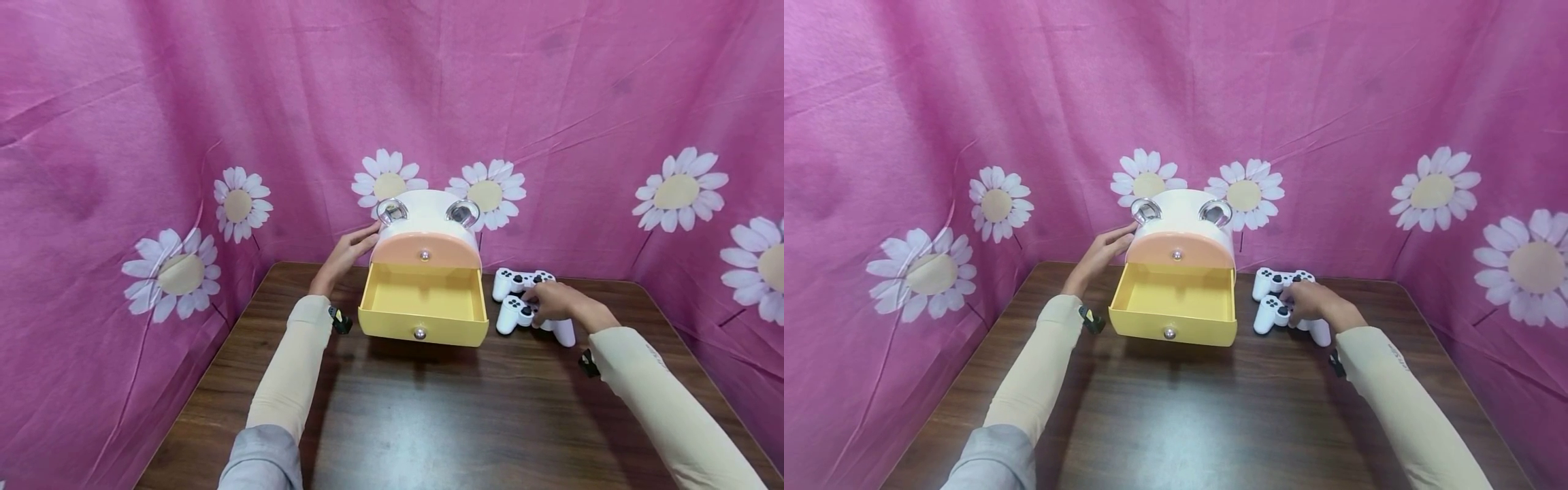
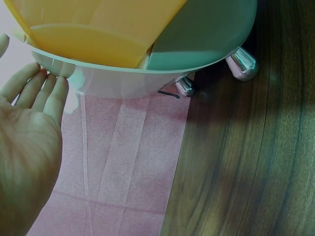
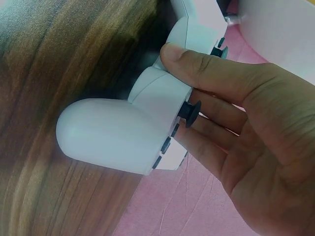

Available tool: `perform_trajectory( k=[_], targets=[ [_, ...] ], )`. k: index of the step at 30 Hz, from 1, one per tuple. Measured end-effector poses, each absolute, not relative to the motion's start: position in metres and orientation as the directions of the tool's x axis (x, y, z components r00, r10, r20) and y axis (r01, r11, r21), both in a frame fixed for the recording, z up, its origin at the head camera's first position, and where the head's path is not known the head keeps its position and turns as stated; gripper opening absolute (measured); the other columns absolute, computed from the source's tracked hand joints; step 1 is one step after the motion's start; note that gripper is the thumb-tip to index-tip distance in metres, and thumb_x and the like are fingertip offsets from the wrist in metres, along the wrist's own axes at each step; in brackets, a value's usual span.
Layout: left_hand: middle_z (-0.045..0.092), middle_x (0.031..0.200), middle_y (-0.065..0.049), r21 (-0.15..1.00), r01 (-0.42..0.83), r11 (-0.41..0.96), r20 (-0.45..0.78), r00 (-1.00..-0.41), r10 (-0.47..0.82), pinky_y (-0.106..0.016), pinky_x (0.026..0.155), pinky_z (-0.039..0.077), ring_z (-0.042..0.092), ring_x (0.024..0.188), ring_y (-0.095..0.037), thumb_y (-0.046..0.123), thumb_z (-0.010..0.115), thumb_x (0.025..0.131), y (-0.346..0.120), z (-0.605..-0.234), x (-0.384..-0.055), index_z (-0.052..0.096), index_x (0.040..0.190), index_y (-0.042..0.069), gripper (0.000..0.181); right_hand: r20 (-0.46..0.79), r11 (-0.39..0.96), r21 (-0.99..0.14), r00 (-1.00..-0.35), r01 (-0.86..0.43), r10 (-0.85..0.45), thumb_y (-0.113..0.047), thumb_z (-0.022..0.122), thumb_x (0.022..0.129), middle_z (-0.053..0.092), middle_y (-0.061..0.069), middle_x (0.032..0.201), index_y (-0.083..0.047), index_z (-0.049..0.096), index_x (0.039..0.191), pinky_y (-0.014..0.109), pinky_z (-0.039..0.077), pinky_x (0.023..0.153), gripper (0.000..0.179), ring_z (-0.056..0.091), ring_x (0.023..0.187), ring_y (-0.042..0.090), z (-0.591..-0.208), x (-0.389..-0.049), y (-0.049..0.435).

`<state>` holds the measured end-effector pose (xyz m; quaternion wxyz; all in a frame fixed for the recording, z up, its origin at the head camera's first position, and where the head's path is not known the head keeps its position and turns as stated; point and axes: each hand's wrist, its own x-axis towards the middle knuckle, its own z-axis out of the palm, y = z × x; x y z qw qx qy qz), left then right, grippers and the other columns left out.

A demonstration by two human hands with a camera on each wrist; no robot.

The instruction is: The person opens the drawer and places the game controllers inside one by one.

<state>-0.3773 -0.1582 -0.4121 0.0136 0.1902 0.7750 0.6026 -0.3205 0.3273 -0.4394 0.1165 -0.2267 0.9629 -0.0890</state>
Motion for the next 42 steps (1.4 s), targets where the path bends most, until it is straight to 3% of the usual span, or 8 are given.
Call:
perform_trajectory(
  k=[5,13,17,21,26,30,42],
  targets=[
    [0.05,0.166,0.008,0.939,0.274,0.21,0.202,-0.93,0.307,-0.043,0.133,0.031,0.038,0.158,-0.015,0.05,0.064,0.105,-0.159,-0.413,-0.378,0.056,0.156,0.029,0.055,-0.172,0.894,-0.209,-0.885,-0.397,-0.433,-0.02,0.096,0.067,0.075,0.026,0.125,0.001,0.078,0.123,0.062,0.059,0.093,0.062,0.07,0.113,0.043,-0.436,-0.319,0.326],
    [0.048,0.167,0.006,0.937,0.287,0.198,0.218,-0.926,0.309,-0.041,0.134,0.029,0.036,0.16,-0.016,0.045,0.064,0.106,-0.159,-0.413,-0.379,0.054,0.157,0.025,0.056,-0.146,0.893,-0.172,-0.886,-0.416,-0.441,-0.024,0.097,0.065,0.078,0.021,0.117,-0.003,0.08,0.122,0.061,0.06,0.087,0.063,0.071,0.1,0.032,-0.423,-0.321,0.324],
    [0.049,0.166,0.007,0.935,0.279,0.218,0.206,-0.929,0.307,-0.043,0.133,0.031,0.038,0.158,-0.016,0.049,0.064,0.106,-0.159,-0.412,-0.377,0.056,0.156,0.029,0.055,-0.128,0.884,-0.185,-0.881,-0.429,-0.454,-0.024,0.098,0.064,0.079,0.018,0.111,-0.003,0.08,0.122,0.054,0.061,0.082,0.065,0.066,0.089,0.024,-0.413,-0.318,0.322],
    [0.048,0.167,0.006,0.936,0.274,0.222,0.199,-0.93,0.31,-0.043,0.133,0.031,0.039,0.158,-0.017,0.046,0.063,0.107,-0.159,-0.411,-0.376,0.055,0.157,0.026,0.054,-0.115,0.871,-0.195,-0.872,-0.45,-0.476,-0.025,0.098,0.063,0.075,0.004,0.09,-0.005,0.081,0.12,0.04,0.056,0.073,0.063,0.059,0.079,0.018,-0.404,-0.316,0.321],
    [0.047,0.168,0.004,0.934,0.286,0.215,0.21,-0.925,0.317,-0.043,0.134,0.028,0.036,0.16,-0.018,0.043,0.062,0.108,-0.158,-0.411,-0.378,0.053,0.158,0.023,0.055,-0.106,0.859,-0.18,-0.858,-0.48,-0.502,-0.028,0.098,0.064,0.056,-0.008,0.07,-0.013,0.083,0.1,0.032,0.043,0.063,0.041,0.05,0.069,0.014,-0.389,-0.313,0.317],
    [0.049,0.166,0.004,0.936,0.274,0.223,0.199,-0.93,0.308,-0.042,0.134,0.03,0.038,0.158,-0.017,0.045,0.062,0.107,-0.158,-0.41,-0.377,0.056,0.157,0.026,0.053,-0.095,0.847,-0.171,-0.848,-0.503,-0.522,-0.028,0.098,0.065,0.053,-0.009,0.068,-0.02,0.076,0.085,0.03,0.041,0.061,0.031,0.049,0.067,0.013,-0.377,-0.31,0.313],
    [0.05,0.165,0.01,0.947,0.27,0.173,0.206,-0.925,0.318,-0.038,0.132,0.032,0.038,0.158,-0.013,0.044,0.064,0.107,-0.158,-0.411,-0.375,0.055,0.157,0.024,0.055,-0.072,0.842,-0.139,-0.843,-0.521,-0.533,-0.026,0.098,0.065,0.064,-0.008,0.074,-0.015,0.085,0.102,0.032,0.044,0.06,0.041,0.052,0.069,0.013,-0.337,-0.299,0.301]
  ],
)
